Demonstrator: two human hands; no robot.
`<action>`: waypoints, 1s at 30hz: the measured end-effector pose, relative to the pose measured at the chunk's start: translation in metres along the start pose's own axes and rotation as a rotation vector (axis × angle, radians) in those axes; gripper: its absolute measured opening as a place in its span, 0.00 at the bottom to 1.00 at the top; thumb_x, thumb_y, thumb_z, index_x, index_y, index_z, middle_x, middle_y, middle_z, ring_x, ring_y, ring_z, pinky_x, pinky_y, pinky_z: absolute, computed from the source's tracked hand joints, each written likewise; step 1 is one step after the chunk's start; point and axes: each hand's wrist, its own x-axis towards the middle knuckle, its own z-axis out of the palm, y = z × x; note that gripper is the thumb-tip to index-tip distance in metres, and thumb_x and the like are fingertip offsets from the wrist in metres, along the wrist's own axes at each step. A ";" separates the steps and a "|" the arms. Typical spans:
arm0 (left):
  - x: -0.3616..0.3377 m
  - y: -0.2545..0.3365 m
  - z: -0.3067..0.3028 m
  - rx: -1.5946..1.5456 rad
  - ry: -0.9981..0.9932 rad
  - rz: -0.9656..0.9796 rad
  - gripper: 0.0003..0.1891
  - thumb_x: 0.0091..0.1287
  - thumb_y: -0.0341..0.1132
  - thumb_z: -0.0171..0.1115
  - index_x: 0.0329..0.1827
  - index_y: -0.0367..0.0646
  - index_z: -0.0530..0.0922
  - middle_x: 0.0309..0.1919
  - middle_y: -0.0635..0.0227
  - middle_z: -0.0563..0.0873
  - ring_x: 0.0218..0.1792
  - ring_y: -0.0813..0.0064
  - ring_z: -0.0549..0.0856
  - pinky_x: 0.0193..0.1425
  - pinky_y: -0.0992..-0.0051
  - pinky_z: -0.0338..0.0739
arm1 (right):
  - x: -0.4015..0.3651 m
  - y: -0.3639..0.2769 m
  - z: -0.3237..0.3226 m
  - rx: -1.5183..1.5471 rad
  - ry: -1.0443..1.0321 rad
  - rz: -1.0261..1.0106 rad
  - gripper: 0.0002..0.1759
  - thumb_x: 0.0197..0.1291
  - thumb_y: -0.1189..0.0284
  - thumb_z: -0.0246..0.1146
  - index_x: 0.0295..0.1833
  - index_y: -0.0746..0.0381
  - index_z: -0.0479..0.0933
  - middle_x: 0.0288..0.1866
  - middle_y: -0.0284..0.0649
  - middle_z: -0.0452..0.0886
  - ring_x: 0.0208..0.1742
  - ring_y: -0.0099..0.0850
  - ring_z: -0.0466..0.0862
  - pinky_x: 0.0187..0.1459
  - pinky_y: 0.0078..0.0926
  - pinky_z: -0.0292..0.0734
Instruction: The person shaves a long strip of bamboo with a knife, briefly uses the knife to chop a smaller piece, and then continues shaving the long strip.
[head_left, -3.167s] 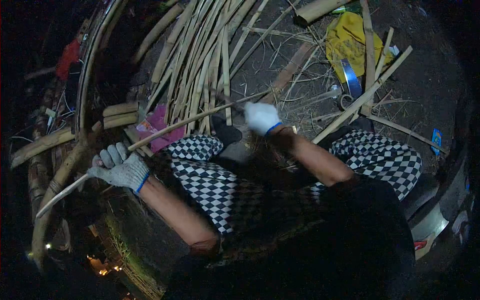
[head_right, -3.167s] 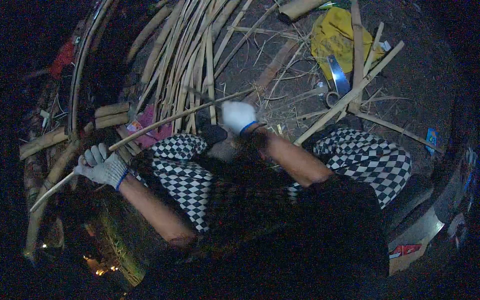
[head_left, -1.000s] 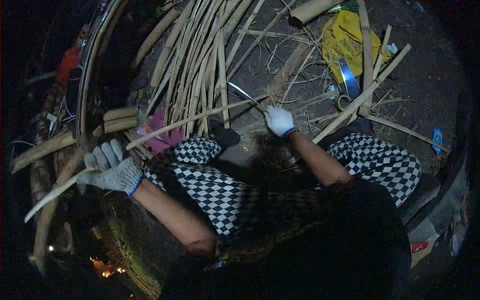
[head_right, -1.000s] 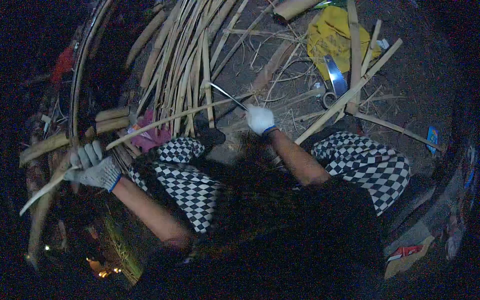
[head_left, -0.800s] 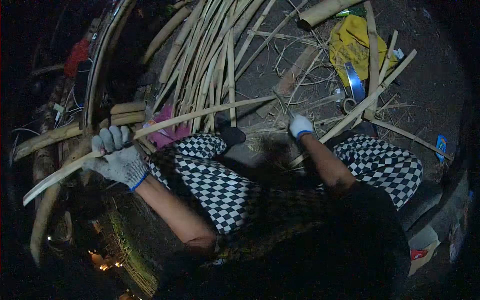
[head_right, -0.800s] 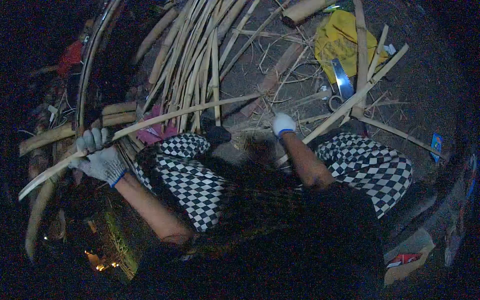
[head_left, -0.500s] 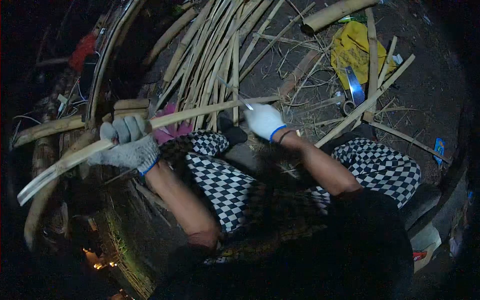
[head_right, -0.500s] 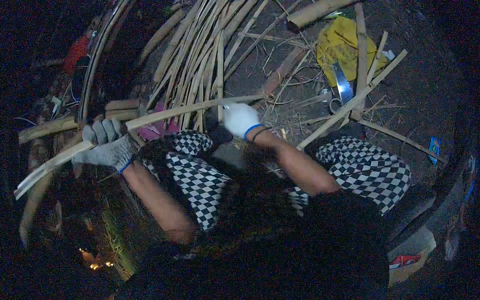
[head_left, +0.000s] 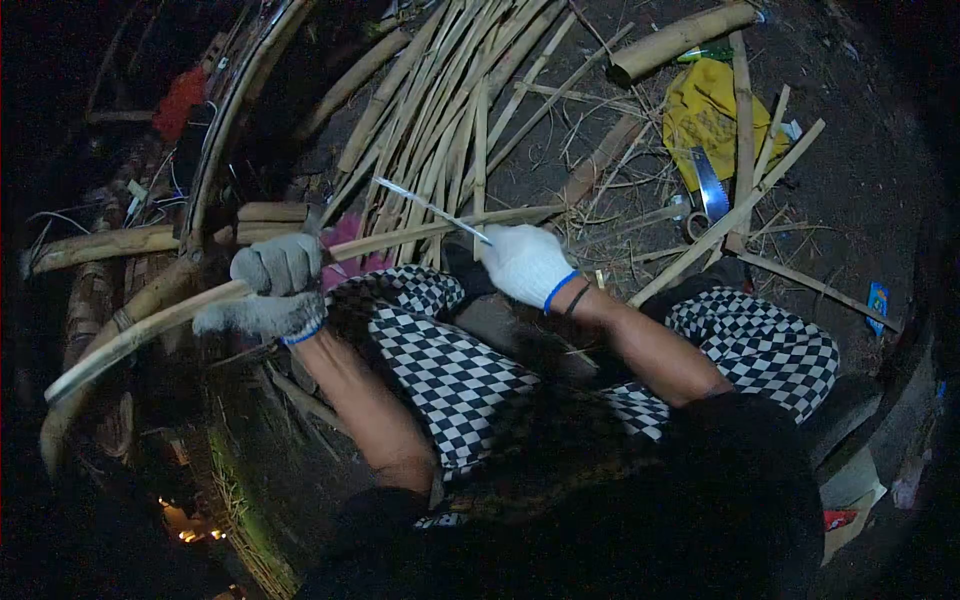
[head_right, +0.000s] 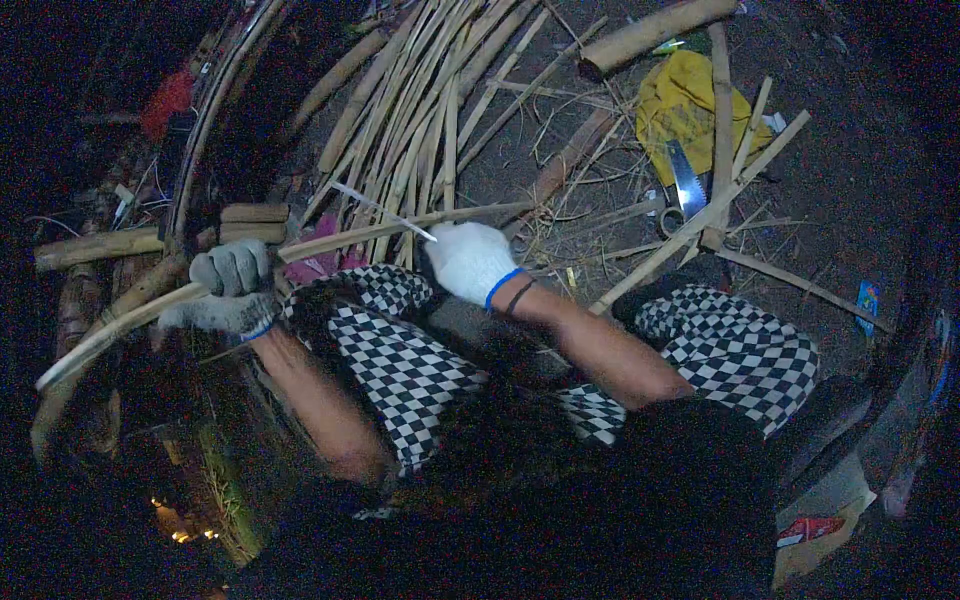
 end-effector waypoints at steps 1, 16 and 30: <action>0.000 -0.002 0.000 0.000 0.006 -0.005 0.34 0.51 0.76 0.51 0.14 0.55 0.59 0.06 0.81 0.58 0.07 0.82 0.54 0.15 0.76 0.51 | -0.002 -0.004 0.000 0.030 -0.002 -0.079 0.15 0.62 0.61 0.53 0.38 0.62 0.76 0.31 0.54 0.80 0.37 0.52 0.81 0.39 0.49 0.75; 0.028 -0.011 0.047 0.182 0.879 0.373 0.26 0.59 0.63 0.58 0.27 0.46 0.70 0.15 0.78 0.59 0.14 0.78 0.56 0.21 0.75 0.51 | 0.010 0.130 0.081 -0.074 0.121 0.252 0.16 0.60 0.61 0.52 0.37 0.61 0.79 0.32 0.55 0.81 0.36 0.53 0.82 0.40 0.51 0.77; 0.021 -0.005 0.032 0.129 0.431 0.214 0.27 0.62 0.67 0.50 0.22 0.52 0.67 0.12 0.79 0.56 0.12 0.82 0.53 0.19 0.76 0.47 | -0.002 -0.025 -0.014 0.196 -0.028 -0.016 0.14 0.64 0.62 0.51 0.38 0.62 0.72 0.32 0.53 0.80 0.37 0.53 0.80 0.38 0.49 0.74</action>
